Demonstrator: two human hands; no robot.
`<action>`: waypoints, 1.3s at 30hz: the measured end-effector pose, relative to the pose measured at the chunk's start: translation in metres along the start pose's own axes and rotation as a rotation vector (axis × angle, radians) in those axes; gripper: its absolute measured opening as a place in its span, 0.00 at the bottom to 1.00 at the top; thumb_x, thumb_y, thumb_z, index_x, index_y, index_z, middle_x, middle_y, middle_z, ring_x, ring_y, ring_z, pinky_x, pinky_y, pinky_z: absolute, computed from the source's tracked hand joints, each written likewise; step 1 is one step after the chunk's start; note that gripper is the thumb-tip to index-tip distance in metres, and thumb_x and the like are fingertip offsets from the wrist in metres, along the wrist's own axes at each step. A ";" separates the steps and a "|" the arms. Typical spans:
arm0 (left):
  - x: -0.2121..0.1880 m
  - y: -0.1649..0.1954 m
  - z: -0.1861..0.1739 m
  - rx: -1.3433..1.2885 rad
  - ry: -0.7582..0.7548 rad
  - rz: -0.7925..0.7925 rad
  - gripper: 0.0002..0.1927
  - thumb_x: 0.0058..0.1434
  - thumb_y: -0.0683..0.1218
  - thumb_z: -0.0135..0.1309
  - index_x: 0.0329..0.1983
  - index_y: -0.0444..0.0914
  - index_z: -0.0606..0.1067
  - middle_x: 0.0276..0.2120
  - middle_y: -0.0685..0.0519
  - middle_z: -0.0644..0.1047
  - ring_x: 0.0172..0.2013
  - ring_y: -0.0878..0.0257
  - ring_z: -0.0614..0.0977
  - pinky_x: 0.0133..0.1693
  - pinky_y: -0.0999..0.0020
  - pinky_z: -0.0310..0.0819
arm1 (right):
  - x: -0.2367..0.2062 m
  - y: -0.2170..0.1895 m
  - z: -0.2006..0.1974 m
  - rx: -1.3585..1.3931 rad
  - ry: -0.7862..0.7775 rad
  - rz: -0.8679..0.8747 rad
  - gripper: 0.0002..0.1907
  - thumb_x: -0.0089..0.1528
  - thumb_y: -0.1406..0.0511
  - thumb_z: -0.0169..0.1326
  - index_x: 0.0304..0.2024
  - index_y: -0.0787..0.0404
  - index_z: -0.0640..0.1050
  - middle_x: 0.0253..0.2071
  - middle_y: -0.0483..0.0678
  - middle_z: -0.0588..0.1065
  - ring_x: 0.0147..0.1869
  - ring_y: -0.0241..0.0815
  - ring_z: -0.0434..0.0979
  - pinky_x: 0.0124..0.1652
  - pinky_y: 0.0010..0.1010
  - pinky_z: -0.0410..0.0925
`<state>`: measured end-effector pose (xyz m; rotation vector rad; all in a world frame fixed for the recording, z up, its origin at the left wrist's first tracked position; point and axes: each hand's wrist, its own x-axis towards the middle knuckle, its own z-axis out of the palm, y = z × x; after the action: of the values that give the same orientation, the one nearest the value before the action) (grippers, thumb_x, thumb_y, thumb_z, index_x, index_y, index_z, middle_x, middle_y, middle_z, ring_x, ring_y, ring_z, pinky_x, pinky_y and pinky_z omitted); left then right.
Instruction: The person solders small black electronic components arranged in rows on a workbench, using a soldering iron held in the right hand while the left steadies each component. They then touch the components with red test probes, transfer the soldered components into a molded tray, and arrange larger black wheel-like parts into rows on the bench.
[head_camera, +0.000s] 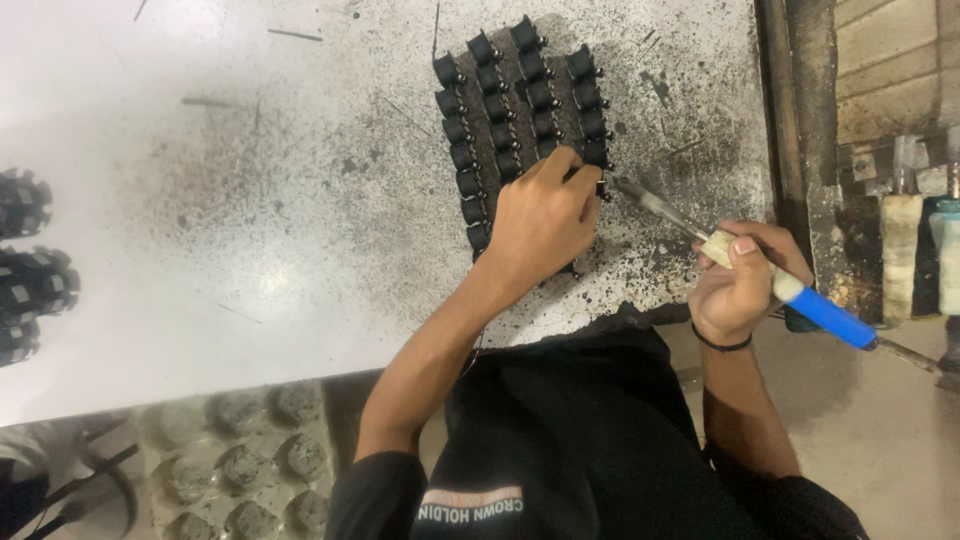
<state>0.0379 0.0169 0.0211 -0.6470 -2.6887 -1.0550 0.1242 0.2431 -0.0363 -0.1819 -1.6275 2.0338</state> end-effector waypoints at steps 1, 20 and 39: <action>0.000 0.000 0.000 0.004 0.006 0.004 0.09 0.55 0.38 0.59 0.40 0.35 0.80 0.38 0.49 0.76 0.37 0.55 0.84 0.33 0.62 0.81 | 0.000 0.000 0.000 0.006 0.009 0.002 0.15 0.66 0.63 0.58 0.42 0.73 0.78 0.31 0.56 0.75 0.25 0.44 0.74 0.26 0.29 0.68; -0.002 -0.002 0.003 0.001 0.025 0.002 0.06 0.58 0.38 0.59 0.38 0.38 0.80 0.37 0.51 0.77 0.37 0.54 0.83 0.35 0.60 0.79 | -0.002 -0.005 0.003 0.030 0.040 0.023 0.16 0.65 0.62 0.59 0.40 0.73 0.76 0.32 0.56 0.75 0.25 0.45 0.74 0.27 0.29 0.68; 0.001 0.001 -0.002 0.038 -0.021 0.010 0.09 0.57 0.40 0.60 0.41 0.35 0.78 0.41 0.48 0.72 0.42 0.53 0.82 0.36 0.59 0.80 | -0.002 0.002 -0.001 0.033 0.027 0.042 0.15 0.66 0.63 0.59 0.43 0.73 0.77 0.34 0.57 0.75 0.28 0.46 0.74 0.30 0.30 0.69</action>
<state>0.0376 0.0170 0.0235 -0.6678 -2.7134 -0.9970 0.1255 0.2426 -0.0384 -0.2325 -1.5854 2.0791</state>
